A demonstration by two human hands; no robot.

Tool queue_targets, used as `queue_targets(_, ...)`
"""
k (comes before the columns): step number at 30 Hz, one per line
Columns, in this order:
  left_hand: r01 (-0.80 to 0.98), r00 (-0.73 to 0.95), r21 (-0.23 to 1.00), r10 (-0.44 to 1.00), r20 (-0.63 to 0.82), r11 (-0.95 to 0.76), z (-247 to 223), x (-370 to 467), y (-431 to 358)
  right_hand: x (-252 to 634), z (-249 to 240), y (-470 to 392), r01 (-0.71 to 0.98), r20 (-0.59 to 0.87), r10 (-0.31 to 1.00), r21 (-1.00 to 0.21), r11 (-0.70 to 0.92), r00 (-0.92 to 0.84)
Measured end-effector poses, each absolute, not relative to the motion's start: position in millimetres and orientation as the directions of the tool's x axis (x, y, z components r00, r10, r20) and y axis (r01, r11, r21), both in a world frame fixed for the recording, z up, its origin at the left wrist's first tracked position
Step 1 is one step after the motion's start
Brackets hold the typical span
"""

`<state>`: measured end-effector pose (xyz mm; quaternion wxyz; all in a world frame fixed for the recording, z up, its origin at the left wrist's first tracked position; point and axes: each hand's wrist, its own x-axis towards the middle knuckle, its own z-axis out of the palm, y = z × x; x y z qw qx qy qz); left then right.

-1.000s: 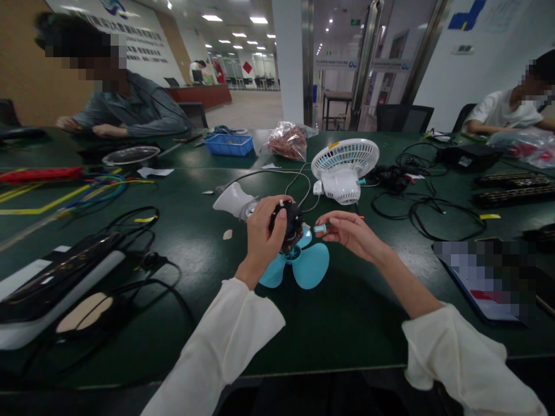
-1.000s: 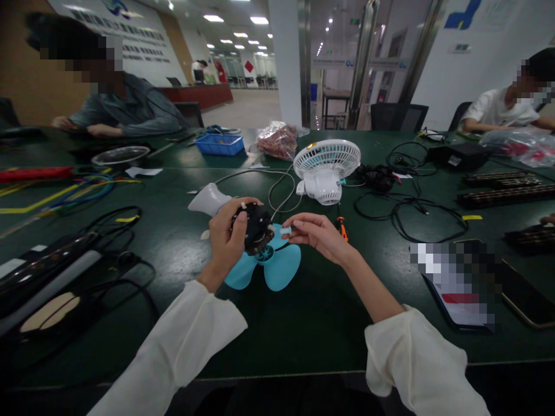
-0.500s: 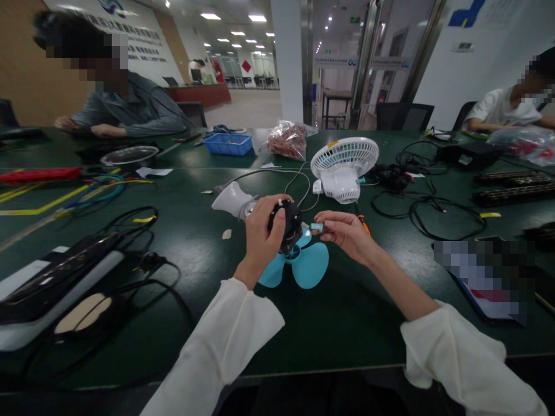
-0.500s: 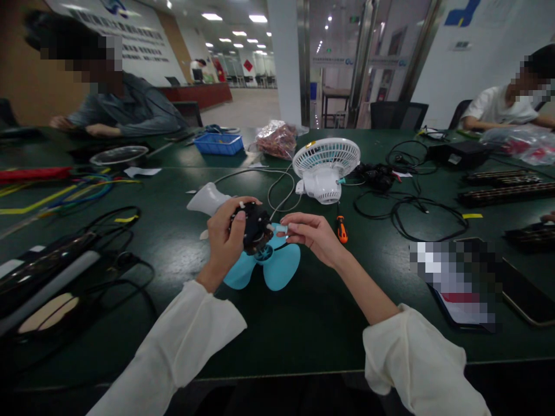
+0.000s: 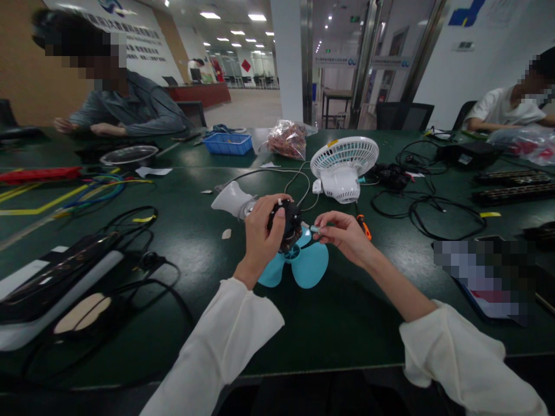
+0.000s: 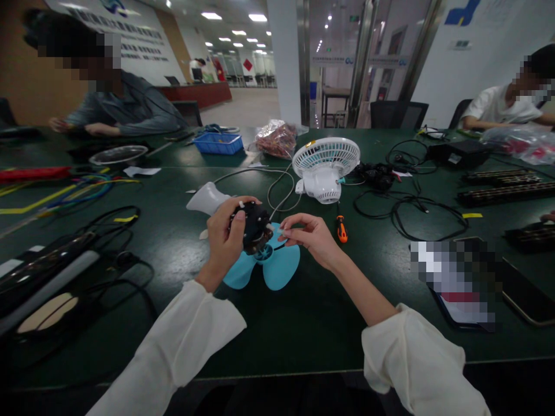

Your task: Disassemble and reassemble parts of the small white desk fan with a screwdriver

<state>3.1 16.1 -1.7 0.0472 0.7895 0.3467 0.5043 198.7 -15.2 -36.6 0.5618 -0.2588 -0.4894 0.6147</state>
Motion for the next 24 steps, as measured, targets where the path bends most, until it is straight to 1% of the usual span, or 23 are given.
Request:
queue_targets(7, 0.487, 0.251, 0.427, 0.591, 0.766, -0.761, -1.8, 3.6, 16.0, 196.7, -34.2, -18.8, -0.484, 0.241, 0.93, -0.871, 0.082, -0.277)
queue_targets(15, 0.508, 0.247, 0.442, 0.617, 0.747, -0.739, -2.3, 3.5, 16.2, 186.9, -35.0, -20.0, -0.46, 0.226, 0.958, -0.879, 0.122, -0.178)
queue_targets(24, 0.505, 0.237, 0.438, 0.607, 0.759, -0.744, -2.2, 4.1, 16.1, 186.3, -37.5, -19.4, -0.472, 0.242, 0.954, -0.872, 0.133, -0.179)
